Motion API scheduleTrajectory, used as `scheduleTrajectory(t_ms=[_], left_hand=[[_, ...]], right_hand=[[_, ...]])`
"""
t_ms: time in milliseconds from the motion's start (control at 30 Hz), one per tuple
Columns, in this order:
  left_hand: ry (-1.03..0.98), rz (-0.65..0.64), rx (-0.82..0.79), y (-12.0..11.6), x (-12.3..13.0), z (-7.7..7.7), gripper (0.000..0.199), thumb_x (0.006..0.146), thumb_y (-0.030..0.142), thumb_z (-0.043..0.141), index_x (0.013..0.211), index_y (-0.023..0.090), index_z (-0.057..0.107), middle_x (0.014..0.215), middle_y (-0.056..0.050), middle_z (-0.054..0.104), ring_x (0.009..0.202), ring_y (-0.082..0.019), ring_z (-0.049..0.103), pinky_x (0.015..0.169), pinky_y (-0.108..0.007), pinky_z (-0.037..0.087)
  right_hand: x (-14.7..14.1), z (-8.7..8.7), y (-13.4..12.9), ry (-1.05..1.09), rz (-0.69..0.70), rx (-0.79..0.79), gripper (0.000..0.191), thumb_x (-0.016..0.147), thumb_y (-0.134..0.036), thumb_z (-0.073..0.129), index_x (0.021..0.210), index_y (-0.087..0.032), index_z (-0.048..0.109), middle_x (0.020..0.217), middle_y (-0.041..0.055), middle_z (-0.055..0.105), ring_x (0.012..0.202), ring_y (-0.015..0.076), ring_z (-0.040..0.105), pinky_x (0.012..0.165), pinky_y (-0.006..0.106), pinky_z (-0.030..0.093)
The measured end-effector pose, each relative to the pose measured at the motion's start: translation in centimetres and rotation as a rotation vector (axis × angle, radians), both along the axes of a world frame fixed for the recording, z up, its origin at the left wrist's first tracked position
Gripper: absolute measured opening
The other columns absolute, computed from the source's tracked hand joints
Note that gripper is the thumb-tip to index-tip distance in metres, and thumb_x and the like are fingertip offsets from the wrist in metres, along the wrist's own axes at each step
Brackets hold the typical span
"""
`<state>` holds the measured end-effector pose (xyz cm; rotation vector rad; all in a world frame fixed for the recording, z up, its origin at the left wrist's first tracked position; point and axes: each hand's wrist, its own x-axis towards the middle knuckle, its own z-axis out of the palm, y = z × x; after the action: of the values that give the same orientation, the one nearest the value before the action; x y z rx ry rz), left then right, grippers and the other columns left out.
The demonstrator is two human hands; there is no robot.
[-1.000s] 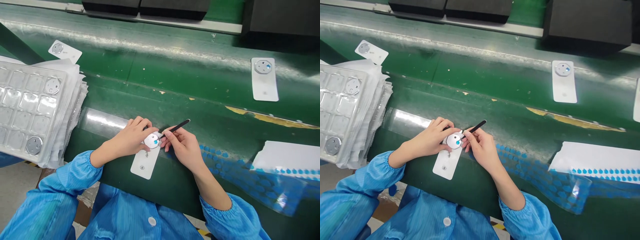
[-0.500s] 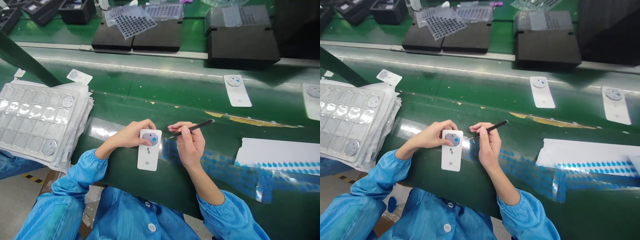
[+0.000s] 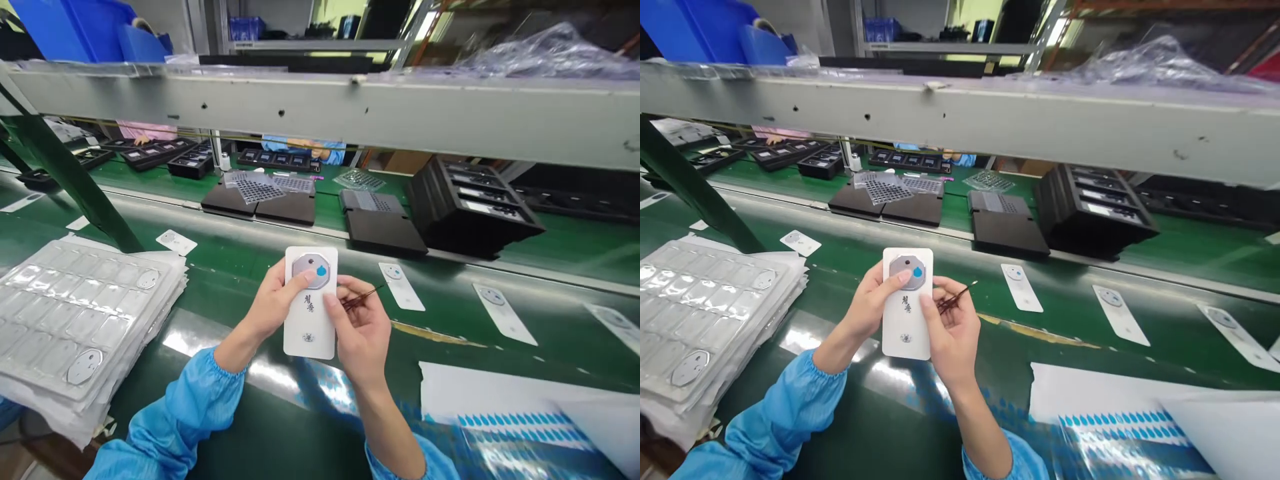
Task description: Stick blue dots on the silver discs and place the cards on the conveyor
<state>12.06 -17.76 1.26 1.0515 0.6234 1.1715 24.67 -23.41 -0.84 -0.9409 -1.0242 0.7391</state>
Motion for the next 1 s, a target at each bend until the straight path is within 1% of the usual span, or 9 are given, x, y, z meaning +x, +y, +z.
scheduleTrajectory(t_ms=[100, 200, 300, 400, 533, 667, 800, 933, 1000], left_hand=[[-0.068, -0.015, -0.108, -0.4, 0.2, -0.1, 0.03, 0.077, 0.038, 0.079, 0.095, 0.016, 0.069, 0.086, -0.002, 0.068, 0.073, -0.014, 0.06, 0.066, -0.024, 0.049], [-0.092, 0.005, -0.157, -0.5, 0.3, -0.2, 0.026, 0.073, 0.033, 0.078, 0.091, 0.017, 0.068, 0.084, -0.001, 0.067, 0.073, -0.013, 0.058, 0.068, -0.023, 0.049], [-0.083, 0.011, -0.146, -0.5, 0.4, -0.2, 0.026, 0.073, 0.033, 0.079, 0.09, 0.017, 0.067, 0.084, -0.001, 0.066, 0.073, -0.013, 0.058, 0.068, -0.023, 0.048], [-0.007, 0.012, -0.088, -0.6, 0.3, 0.0, 0.027, 0.078, 0.036, 0.08, 0.09, 0.016, 0.066, 0.083, -0.001, 0.065, 0.071, -0.012, 0.057, 0.066, -0.023, 0.047], [0.105, 0.044, -0.048, -0.8, 0.1, 0.5, 0.025, 0.082, 0.037, 0.08, 0.087, 0.016, 0.066, 0.08, -0.001, 0.065, 0.07, -0.012, 0.057, 0.065, -0.022, 0.047], [0.086, 0.114, -0.076, -1.1, 0.4, 0.6, 0.023, 0.081, 0.035, 0.079, 0.085, 0.016, 0.067, 0.079, -0.001, 0.066, 0.07, -0.012, 0.058, 0.064, -0.022, 0.047], [-0.005, 0.111, -0.151, -1.5, 0.9, 0.5, 0.024, 0.079, 0.034, 0.079, 0.089, 0.016, 0.067, 0.082, -0.001, 0.066, 0.071, -0.012, 0.059, 0.066, -0.023, 0.048], [-0.023, 0.041, -0.146, -1.6, 0.8, 0.3, 0.023, 0.077, 0.033, 0.077, 0.088, 0.016, 0.066, 0.082, -0.001, 0.065, 0.071, -0.012, 0.058, 0.065, -0.023, 0.048], [-0.021, 0.041, -0.137, -1.6, 0.7, 0.3, 0.022, 0.077, 0.032, 0.076, 0.088, 0.016, 0.065, 0.082, -0.001, 0.064, 0.071, -0.012, 0.057, 0.066, -0.023, 0.047]], right_hand=[[-0.2, -0.3, -0.1, -0.017, -0.024, -0.007, 0.023, 0.091, -0.033, 0.079, 0.109, -0.024, 0.068, 0.086, 0.0015, 0.07, 0.075, 0.0153, 0.065, 0.067, 0.026, 0.056], [-0.2, -0.3, -0.3, -0.05, -0.042, -0.021, 0.022, 0.09, -0.033, 0.079, 0.107, -0.024, 0.068, 0.086, 0.002, 0.07, 0.074, 0.0161, 0.065, 0.066, 0.026, 0.057], [-0.2, -0.1, -0.3, -0.089, -0.059, -0.021, 0.022, 0.091, -0.035, 0.078, 0.107, -0.024, 0.068, 0.086, 0.0023, 0.07, 0.072, 0.0167, 0.066, 0.064, 0.027, 0.058], [-0.2, -0.1, -0.4, -0.134, -0.082, -0.006, 0.02, 0.092, -0.034, 0.077, 0.108, -0.025, 0.068, 0.086, 0.0024, 0.071, 0.071, 0.017, 0.068, 0.062, 0.028, 0.059], [-0.3, -1.2, -0.4, -0.208, -0.115, 0.049, 0.021, 0.094, -0.029, 0.075, 0.114, -0.026, 0.068, 0.087, 0.0021, 0.072, 0.068, 0.016, 0.067, 0.058, 0.026, 0.057], [-0.5, -2.1, -0.5, -0.27, -0.134, 0.102, 0.023, 0.096, -0.026, 0.073, 0.118, -0.026, 0.069, 0.088, 0.0028, 0.072, 0.07, 0.0171, 0.067, 0.058, 0.027, 0.057], [-0.6, -1.5, -0.7, -0.242, -0.16, 0.085, 0.022, 0.095, -0.027, 0.073, 0.116, -0.025, 0.069, 0.087, 0.0027, 0.072, 0.068, 0.0163, 0.068, 0.057, 0.026, 0.058], [-0.7, -0.8, -0.8, -0.206, -0.166, 0.09, 0.022, 0.094, -0.031, 0.075, 0.114, -0.025, 0.069, 0.086, 0.0027, 0.072, 0.068, 0.0178, 0.07, 0.057, 0.028, 0.06], [-0.7, -0.7, -0.9, -0.21, -0.161, 0.1, 0.021, 0.094, -0.03, 0.075, 0.114, -0.026, 0.069, 0.085, 0.0024, 0.072, 0.067, 0.0175, 0.069, 0.055, 0.028, 0.059]])
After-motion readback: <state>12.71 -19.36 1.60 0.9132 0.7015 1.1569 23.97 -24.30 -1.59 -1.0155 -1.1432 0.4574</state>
